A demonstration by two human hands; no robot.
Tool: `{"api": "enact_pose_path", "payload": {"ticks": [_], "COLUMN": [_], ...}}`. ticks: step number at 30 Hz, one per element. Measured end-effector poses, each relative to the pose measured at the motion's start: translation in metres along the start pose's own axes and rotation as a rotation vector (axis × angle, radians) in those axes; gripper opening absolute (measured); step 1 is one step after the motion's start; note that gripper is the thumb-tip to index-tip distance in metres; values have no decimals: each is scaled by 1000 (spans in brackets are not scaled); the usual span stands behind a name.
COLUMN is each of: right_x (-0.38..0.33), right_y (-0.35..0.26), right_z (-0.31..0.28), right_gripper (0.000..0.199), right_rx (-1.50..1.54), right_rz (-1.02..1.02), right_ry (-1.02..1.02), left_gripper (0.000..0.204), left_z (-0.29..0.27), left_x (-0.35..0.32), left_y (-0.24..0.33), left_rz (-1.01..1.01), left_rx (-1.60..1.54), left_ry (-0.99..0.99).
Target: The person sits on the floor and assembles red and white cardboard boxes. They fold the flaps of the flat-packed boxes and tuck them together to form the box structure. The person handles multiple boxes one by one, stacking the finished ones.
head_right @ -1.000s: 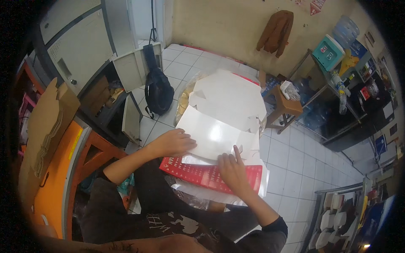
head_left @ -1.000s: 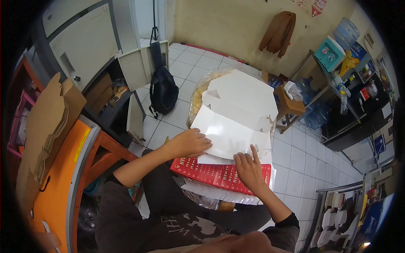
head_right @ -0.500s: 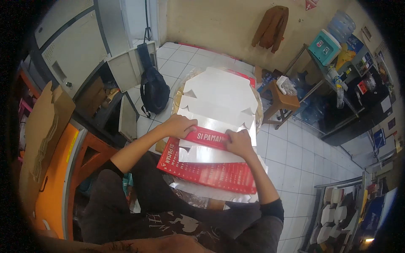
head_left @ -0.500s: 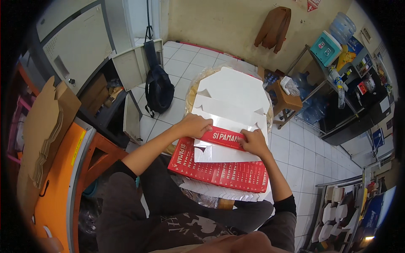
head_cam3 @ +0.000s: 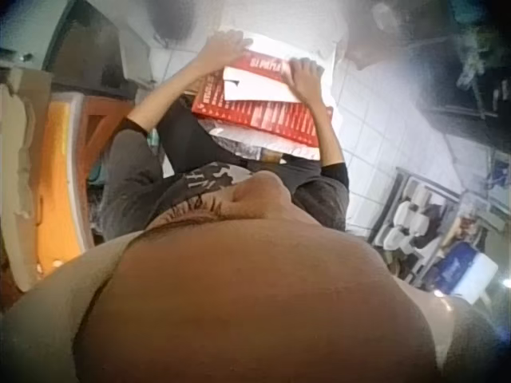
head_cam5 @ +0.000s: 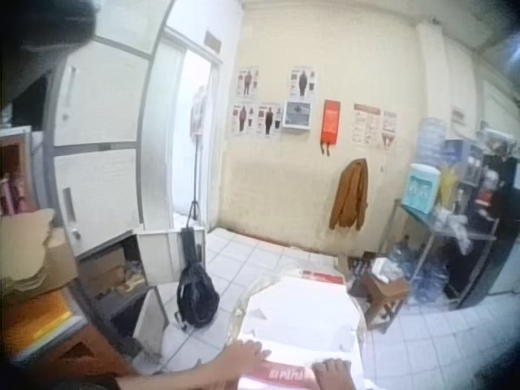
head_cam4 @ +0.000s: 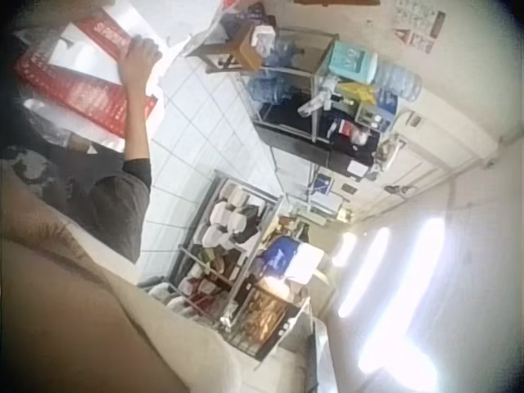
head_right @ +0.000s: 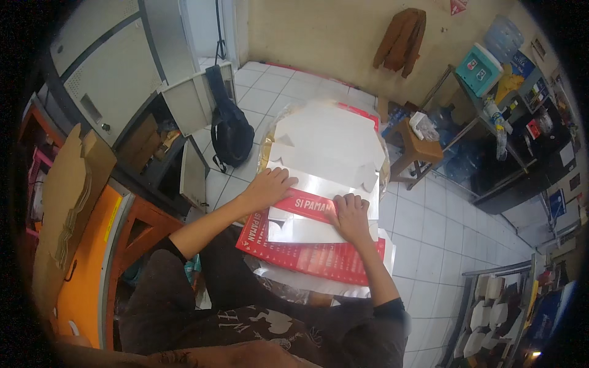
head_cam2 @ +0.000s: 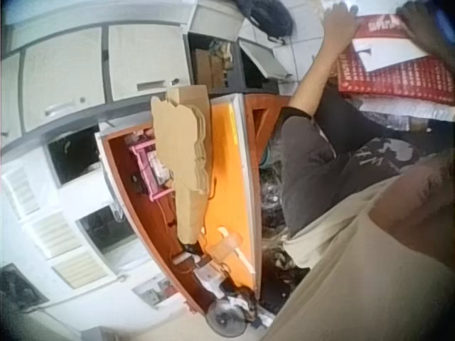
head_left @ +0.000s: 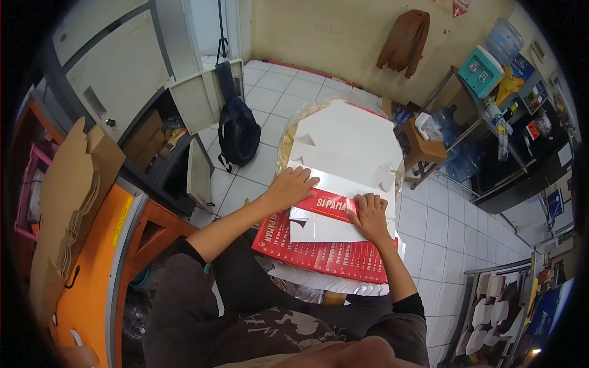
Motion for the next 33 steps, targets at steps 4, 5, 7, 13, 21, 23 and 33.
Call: {"api": "enact_pose_path", "payload": {"ticks": [4, 5, 7, 13, 21, 23, 33], "right_x": [-3, -8, -13, -3, 40, 47, 62], "right_y": [4, 6, 2, -16, -39, -32, -24], "right_z": [-26, -31, -40, -45, -25, -24, -22], "right_gripper": [19, 16, 17, 28, 23, 24, 38], "right_rx": [-108, -202, -315, 187, 528, 580, 669], "right_rz": [-118, -161, -185, -164, -184, -168, -223], "right_ry": [79, 133, 281, -38, -297, -376, -475], "left_gripper": [18, 16, 6, 10, 48, 48, 54], "left_z": [-33, -42, -50, -20, 33, 31, 40], "left_x": [-10, -20, -38, -60, -71, -70, -54], "left_y": [10, 17, 33, 71, 80, 79, 64], "left_rz": [-60, -86, -129, -390, -596, -575, -515], "left_rx": [-169, -208, -269, -769, -1504, -1523, -1556], "left_ry": [147, 229, 384, 516, 691, 675, 745]}}
Point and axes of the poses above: each hand's wrist, its own x-axis towards the middle knuckle, its own z-axis out of the palm, y = z × x, the point moved 1 cm from there along x, towards the middle knuckle, and after that the axes turned 13 degrees about -y, right-handed, at the moved point
